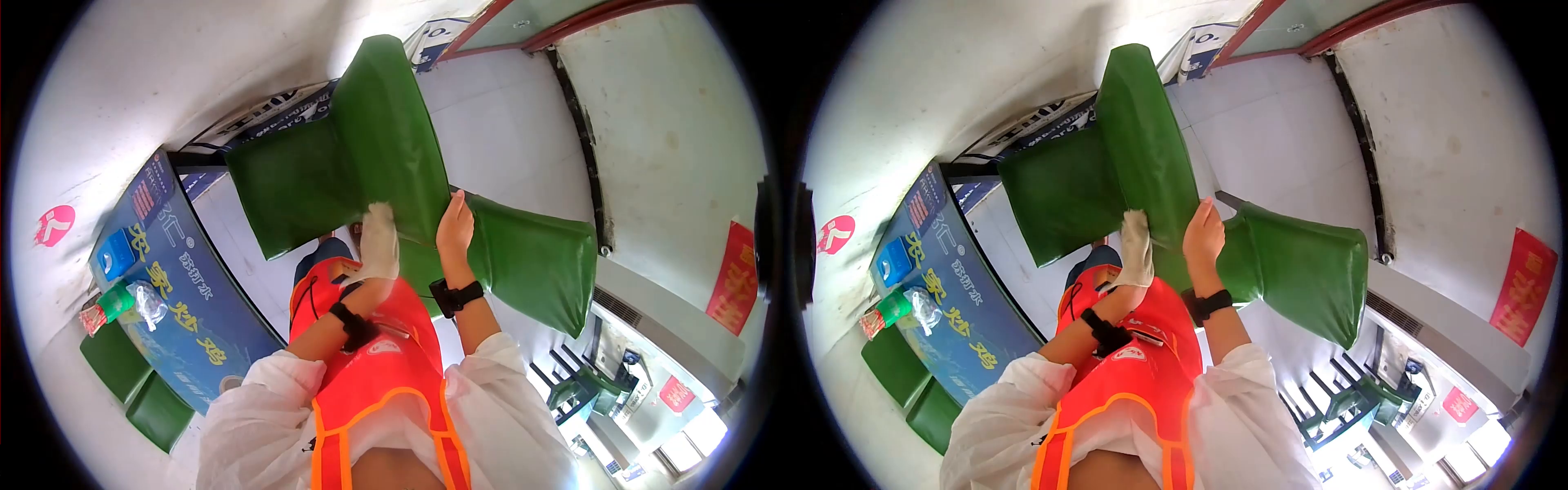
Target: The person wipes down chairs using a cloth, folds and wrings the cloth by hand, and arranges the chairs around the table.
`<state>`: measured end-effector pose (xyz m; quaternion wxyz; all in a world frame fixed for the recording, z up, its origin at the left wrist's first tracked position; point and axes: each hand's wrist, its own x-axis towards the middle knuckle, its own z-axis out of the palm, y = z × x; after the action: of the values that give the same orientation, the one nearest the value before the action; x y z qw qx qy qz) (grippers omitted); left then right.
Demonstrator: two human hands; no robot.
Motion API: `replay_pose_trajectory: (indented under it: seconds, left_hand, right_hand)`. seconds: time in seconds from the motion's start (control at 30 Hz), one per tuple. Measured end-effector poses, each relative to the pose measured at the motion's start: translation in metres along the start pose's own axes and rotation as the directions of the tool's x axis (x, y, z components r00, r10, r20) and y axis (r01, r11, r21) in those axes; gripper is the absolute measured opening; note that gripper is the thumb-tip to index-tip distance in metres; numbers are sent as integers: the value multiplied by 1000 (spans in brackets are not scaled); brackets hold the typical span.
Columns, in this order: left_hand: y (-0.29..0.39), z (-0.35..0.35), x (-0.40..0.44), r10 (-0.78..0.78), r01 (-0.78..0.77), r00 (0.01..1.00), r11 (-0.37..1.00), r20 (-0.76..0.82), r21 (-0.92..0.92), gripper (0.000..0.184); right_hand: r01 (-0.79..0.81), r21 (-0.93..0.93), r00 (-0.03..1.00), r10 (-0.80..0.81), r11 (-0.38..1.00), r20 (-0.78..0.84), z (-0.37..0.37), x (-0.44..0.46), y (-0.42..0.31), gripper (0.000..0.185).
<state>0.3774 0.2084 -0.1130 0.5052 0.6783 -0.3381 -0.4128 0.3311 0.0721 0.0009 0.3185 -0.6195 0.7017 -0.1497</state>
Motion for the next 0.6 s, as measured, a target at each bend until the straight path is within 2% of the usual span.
replay_pose_trajectory:
  seconds: [0.07,0.13,0.17,0.2,0.23,0.27,0.33,0.37,0.43,0.47,0.53,0.57,0.6]
  left_hand:
    - [-41,15,-4,-53,79,993,962,102,-263,33]
    - [-78,38,2,17,91,984,803,175,-589,34]
    - [-94,52,9,93,52,982,704,164,-709,35]
    - [-59,29,34,-115,229,921,932,371,-279,37]
    - [-45,23,43,-112,230,921,930,373,-288,37]
    - [-34,21,52,-202,343,929,788,311,-512,38]
    - [-19,23,62,-407,413,874,330,267,-849,39]
    - [-11,23,58,-508,366,812,56,289,-929,40]
    - [12,19,57,-635,107,665,-440,394,-891,42]
    - [26,17,60,-629,103,673,-442,390,-891,42]
    - [58,11,60,-749,253,503,-350,431,-902,50]
    - [73,10,57,-749,246,507,-347,426,-905,50]
    - [92,9,51,-688,322,527,-381,499,-866,52]
  right_hand:
    - [-27,19,998,26,999,52,-2,-1,-4,55]
    - [0,4,998,-1,1000,55,-2,2,0,54]
    - [23,-9,998,-22,1000,56,-1,2,2,52]
    - [23,-14,998,-22,1000,55,1,1,3,52]
    - [24,-2,999,-24,1000,44,1,1,3,51]
    - [30,7,999,-30,1000,31,0,1,2,51]
    - [7,-14,999,-6,1000,45,-2,1,-5,54]
    - [-30,-23,997,32,999,69,-4,-2,-6,58]
    - [-23,-33,993,27,999,112,-7,-2,-7,58]
    - [-4,-22,994,7,1000,112,-6,-3,-8,58]
    - [17,-7,993,-16,1000,115,-7,-3,-7,58]
    - [58,-10,994,-57,998,93,-7,-3,-5,52]
    - [98,-14,993,-96,995,74,-6,-4,-5,46]
